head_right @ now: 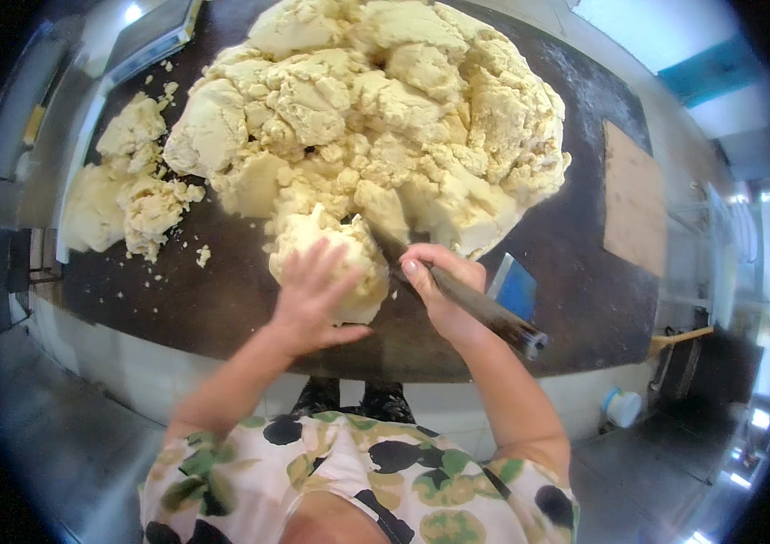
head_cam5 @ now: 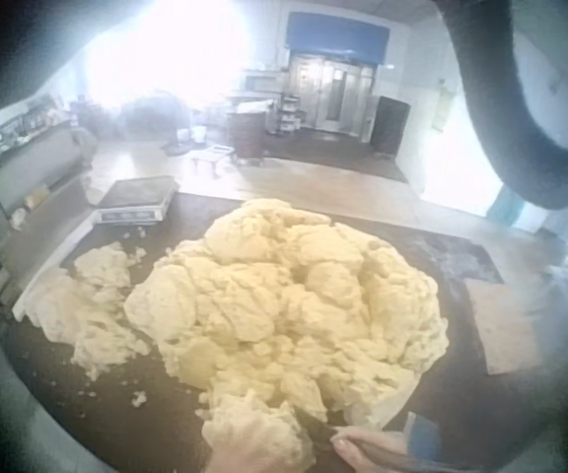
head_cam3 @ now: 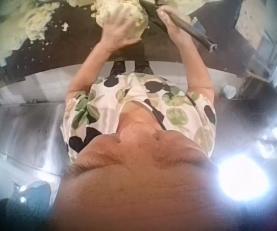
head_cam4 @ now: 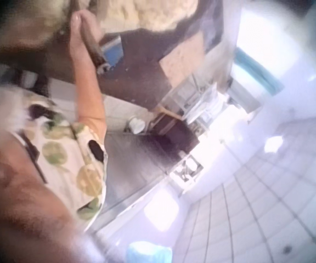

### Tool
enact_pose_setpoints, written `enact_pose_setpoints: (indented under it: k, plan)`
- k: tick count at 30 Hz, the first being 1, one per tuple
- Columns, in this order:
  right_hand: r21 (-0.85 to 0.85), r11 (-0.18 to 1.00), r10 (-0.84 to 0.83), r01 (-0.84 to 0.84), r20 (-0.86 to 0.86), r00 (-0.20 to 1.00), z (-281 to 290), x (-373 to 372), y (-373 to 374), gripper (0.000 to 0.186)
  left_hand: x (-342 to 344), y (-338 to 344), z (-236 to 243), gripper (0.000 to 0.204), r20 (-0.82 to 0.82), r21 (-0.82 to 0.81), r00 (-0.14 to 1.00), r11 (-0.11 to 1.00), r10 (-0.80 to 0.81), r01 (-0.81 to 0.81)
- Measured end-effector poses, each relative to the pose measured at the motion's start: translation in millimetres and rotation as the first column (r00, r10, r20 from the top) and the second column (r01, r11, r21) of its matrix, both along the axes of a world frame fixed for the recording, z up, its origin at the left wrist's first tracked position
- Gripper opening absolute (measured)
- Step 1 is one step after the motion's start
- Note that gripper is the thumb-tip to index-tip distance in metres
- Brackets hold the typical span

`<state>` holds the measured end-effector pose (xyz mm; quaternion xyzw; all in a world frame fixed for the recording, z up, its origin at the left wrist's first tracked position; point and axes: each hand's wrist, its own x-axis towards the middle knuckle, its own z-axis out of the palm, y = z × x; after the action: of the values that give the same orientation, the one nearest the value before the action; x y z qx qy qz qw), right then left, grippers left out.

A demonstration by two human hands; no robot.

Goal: The person cuts a large mass of dough on a stainless steel table using a bench scraper. They then scoop a grainy mixture from a large metal bin into a rectangular tray and transfer it into a machine hopper. The person uses the scraper to level and pack the mixture into the hopper.

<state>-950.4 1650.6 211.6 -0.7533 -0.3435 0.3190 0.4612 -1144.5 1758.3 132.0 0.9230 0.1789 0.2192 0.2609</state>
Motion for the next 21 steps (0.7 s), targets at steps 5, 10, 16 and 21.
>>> enact_pose_setpoints:
  k: [5, 10, 16, 21]
  plan:
    - [-0.081, 0.979, 0.2, -0.189, 0.156, 0.967, 7.7, 21.5, 23.1, 0.016, 10.1, -3.5, -41.9, 0.051, 0.087, 0.297, 0.985, 0.94, 0.15, -0.169]
    - [0.053, 0.909, 0.393, -0.414, 0.224, 0.892, 30.6, 31.9, 84.6, 0.018, 1.2, -3.3, -49.2, 0.049, 0.093, 0.282, 0.979, 0.938, 0.183, -0.202]
    - [-0.128, 0.843, 0.531, -0.522, 0.051, 0.846, -48.2, 17.0, 200.9, 0.016, 1.1, 2.7, -57.5, 0.032, 0.169, 0.286, 0.96, 0.921, 0.223, -0.264]
    - [-0.182, 0.784, 0.6, -0.594, -0.02, 0.799, -85.6, 14.6, 248.6, 0.016, 5.6, 5.3, -58.3, 0.034, 0.192, 0.282, 0.951, 0.915, 0.242, -0.289]
